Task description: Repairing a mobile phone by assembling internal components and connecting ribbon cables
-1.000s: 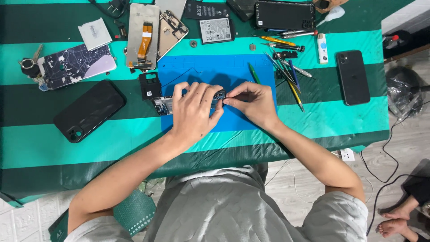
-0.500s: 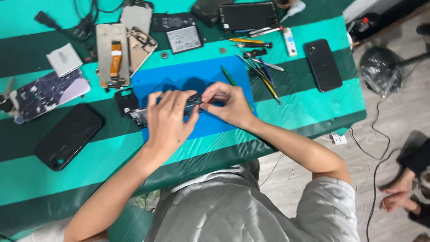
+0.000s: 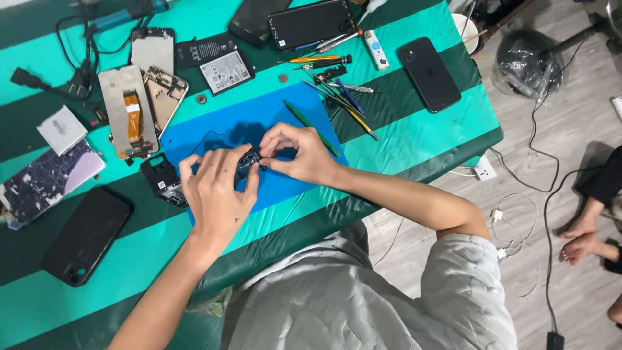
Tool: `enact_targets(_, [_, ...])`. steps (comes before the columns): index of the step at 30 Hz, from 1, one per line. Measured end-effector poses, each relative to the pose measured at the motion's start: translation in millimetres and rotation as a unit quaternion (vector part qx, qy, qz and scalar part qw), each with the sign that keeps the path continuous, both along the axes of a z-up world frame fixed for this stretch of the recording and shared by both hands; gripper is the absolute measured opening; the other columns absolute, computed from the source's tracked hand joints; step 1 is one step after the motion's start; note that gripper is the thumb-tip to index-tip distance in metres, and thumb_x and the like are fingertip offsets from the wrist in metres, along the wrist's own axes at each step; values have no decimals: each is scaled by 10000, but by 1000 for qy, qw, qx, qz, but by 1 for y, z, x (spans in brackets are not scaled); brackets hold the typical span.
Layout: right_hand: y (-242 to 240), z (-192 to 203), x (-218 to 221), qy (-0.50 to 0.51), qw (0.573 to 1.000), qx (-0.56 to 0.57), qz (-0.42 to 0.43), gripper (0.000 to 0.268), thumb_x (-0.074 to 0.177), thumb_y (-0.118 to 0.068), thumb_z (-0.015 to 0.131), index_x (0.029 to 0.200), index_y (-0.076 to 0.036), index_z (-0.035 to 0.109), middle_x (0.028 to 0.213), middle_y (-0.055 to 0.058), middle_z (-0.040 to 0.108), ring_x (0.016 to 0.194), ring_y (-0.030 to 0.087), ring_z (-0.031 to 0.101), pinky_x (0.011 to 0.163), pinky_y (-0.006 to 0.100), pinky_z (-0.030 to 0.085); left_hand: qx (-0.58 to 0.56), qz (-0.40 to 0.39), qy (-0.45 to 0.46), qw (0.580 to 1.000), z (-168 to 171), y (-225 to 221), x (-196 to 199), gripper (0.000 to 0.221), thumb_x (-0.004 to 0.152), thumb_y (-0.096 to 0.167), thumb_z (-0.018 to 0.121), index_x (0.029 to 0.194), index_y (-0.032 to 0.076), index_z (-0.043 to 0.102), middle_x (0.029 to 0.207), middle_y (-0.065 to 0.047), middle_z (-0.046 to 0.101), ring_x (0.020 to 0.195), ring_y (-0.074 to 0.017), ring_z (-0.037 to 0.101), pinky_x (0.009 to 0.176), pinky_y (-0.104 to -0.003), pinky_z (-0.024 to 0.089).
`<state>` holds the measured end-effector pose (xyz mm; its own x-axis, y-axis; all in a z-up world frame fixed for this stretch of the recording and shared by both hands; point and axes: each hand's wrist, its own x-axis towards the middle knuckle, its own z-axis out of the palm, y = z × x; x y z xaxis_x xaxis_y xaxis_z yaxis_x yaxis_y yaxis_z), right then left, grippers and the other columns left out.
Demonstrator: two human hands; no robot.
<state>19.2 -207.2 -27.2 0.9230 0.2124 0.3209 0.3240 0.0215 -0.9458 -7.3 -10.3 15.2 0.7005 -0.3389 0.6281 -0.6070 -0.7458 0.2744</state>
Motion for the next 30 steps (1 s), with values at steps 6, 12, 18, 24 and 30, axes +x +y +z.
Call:
enact_targets(6, [-1,-8,6,11,1000,12,12,358,780,84,833,1083,-29,680,845,97,775,744,167,738,762,344,629,33,-35,-47,998,6,3,3,334,915,168,810,1219,62,719,1048,-76,643,912,-260,649,927,-435,442])
enact_targets(12, [-8,-28,21,16,999,19,-24,430,793,114,797,1172,-18,644,836,92,734,742,177,728,735,325,615,80,-42,-4,996,0,14,6,694,750,200,925,1365,23,656,1259,-172,589,1114,-353,598,1013,-535,408])
enact_targets(18, [-11,-31,21,54,997,35,-35,458,800,122,807,1204,-6,633,868,96,737,794,172,734,778,318,611,110,-16,-18,994,1,22,10,775,654,255,906,1365,75,657,1303,-168,572,1171,-366,579,1023,-566,396])
enact_targets(24, [-7,-3,15,-12,998,-23,-58,381,822,107,833,1136,-7,650,865,133,775,746,200,754,723,340,616,136,4,-74,988,-22,31,19,781,675,312,863,1392,87,650,1183,-96,619,1083,-266,659,896,-395,556])
enact_targets(30, [-52,34,46,-161,964,-108,-180,303,897,168,522,1085,-34,647,870,147,750,768,288,728,748,412,592,96,-14,-67,993,-24,27,17,830,627,406,792,1396,130,645,1112,-39,637,1013,-218,674,797,-350,596])
